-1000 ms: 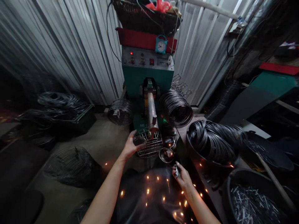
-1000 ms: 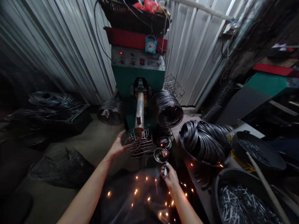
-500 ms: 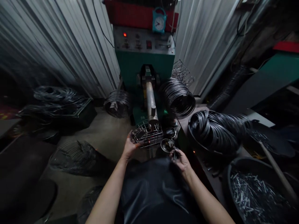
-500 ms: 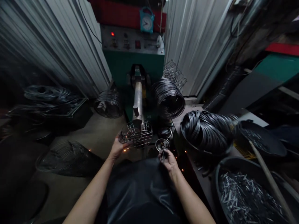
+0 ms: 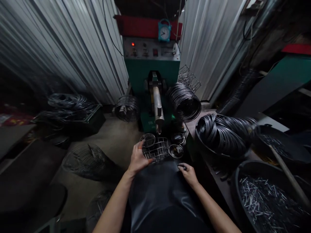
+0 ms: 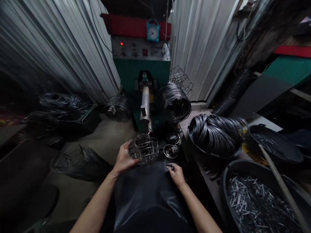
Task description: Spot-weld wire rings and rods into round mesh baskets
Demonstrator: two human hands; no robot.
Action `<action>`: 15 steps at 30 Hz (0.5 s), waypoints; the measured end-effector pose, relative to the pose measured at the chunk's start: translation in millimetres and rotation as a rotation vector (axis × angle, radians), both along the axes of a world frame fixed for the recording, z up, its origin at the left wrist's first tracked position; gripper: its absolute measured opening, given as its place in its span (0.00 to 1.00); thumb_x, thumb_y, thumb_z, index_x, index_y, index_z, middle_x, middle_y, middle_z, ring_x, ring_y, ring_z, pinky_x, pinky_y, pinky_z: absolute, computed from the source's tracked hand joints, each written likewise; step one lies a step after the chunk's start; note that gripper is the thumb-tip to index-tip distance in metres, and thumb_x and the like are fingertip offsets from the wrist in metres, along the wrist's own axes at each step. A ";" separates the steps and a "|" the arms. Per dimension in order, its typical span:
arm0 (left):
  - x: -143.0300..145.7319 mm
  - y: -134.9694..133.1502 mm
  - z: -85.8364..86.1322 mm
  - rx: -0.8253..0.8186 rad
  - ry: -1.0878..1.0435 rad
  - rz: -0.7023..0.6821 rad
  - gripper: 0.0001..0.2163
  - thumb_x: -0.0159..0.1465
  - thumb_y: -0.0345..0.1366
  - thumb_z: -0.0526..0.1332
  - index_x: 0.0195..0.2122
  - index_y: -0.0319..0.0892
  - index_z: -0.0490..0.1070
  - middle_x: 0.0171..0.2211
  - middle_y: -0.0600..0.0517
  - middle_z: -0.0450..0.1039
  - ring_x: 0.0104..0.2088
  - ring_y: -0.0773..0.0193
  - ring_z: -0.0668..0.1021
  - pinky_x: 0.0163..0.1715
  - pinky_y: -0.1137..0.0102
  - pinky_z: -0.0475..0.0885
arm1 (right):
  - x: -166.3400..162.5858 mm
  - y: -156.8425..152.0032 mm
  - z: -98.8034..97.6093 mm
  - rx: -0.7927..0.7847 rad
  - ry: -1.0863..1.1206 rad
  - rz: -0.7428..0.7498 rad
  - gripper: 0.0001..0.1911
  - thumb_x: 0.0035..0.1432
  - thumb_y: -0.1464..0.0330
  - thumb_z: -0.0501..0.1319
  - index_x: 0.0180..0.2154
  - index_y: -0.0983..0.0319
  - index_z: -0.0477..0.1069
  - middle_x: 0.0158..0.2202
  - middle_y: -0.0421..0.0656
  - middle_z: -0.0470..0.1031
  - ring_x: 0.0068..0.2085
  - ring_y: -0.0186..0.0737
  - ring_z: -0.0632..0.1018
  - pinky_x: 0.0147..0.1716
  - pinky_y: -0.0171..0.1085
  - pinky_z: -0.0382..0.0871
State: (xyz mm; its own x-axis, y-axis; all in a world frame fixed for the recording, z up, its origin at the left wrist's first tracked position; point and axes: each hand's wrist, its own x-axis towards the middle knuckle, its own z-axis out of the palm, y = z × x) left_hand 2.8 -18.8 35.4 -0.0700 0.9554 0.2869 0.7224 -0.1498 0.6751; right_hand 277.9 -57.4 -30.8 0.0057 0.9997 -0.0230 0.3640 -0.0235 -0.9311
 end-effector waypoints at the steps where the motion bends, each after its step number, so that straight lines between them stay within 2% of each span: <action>1: 4.7 -0.8 7.4 0.008 0.070 -0.002 0.41 0.39 0.37 0.70 0.56 0.41 0.56 0.52 0.42 0.61 0.55 0.47 0.65 0.55 0.54 0.61 | -2.5 3.4 15.5 0.024 -0.034 0.068 0.10 0.50 0.63 0.60 0.31 0.61 0.76 0.31 0.44 0.78 0.34 0.42 0.77 0.36 0.40 0.68; 3: 14.4 -2.3 20.4 0.010 0.180 -0.002 0.41 0.39 0.37 0.69 0.56 0.43 0.57 0.52 0.43 0.62 0.54 0.46 0.65 0.54 0.53 0.60 | -11.6 14.3 51.4 0.084 -0.141 0.216 0.09 0.49 0.66 0.60 0.34 0.60 0.75 0.32 0.42 0.78 0.34 0.40 0.76 0.35 0.37 0.67; 5: 23.8 -4.7 29.5 0.009 0.252 -0.004 0.40 0.40 0.39 0.69 0.56 0.43 0.57 0.52 0.42 0.63 0.54 0.45 0.65 0.54 0.52 0.59 | -24.9 28.4 84.0 0.107 -0.297 0.293 0.11 0.46 0.70 0.62 0.36 0.59 0.73 0.29 0.39 0.76 0.30 0.37 0.75 0.31 0.34 0.65; 8: 35.8 -10.2 35.6 0.017 0.304 -0.017 0.40 0.41 0.40 0.69 0.56 0.42 0.56 0.52 0.40 0.62 0.53 0.45 0.65 0.53 0.52 0.59 | -47.4 47.9 110.7 0.093 -0.450 0.321 0.12 0.41 0.73 0.63 0.33 0.60 0.70 0.26 0.36 0.73 0.28 0.35 0.72 0.26 0.30 0.60; 10: 40.8 -13.9 36.5 0.019 0.321 -0.028 0.39 0.41 0.39 0.68 0.56 0.43 0.56 0.52 0.42 0.63 0.53 0.47 0.65 0.53 0.54 0.59 | -61.5 54.1 112.8 0.087 -0.478 0.271 0.11 0.41 0.74 0.63 0.31 0.60 0.68 0.25 0.36 0.72 0.27 0.34 0.71 0.25 0.29 0.59; 13: 42.7 -17.3 36.3 0.002 0.317 -0.032 0.38 0.42 0.38 0.67 0.55 0.43 0.56 0.52 0.43 0.63 0.53 0.48 0.66 0.52 0.57 0.61 | -77.1 50.7 102.0 0.121 -0.467 0.160 0.09 0.44 0.74 0.60 0.32 0.59 0.69 0.25 0.36 0.73 0.27 0.34 0.72 0.25 0.29 0.60; 15: 40.9 -17.9 36.2 -0.016 0.307 -0.040 0.38 0.42 0.38 0.66 0.55 0.41 0.56 0.52 0.42 0.63 0.53 0.48 0.65 0.52 0.57 0.62 | -81.9 44.7 92.3 0.155 -0.404 0.177 0.10 0.46 0.75 0.59 0.33 0.58 0.70 0.26 0.36 0.74 0.29 0.34 0.73 0.28 0.29 0.62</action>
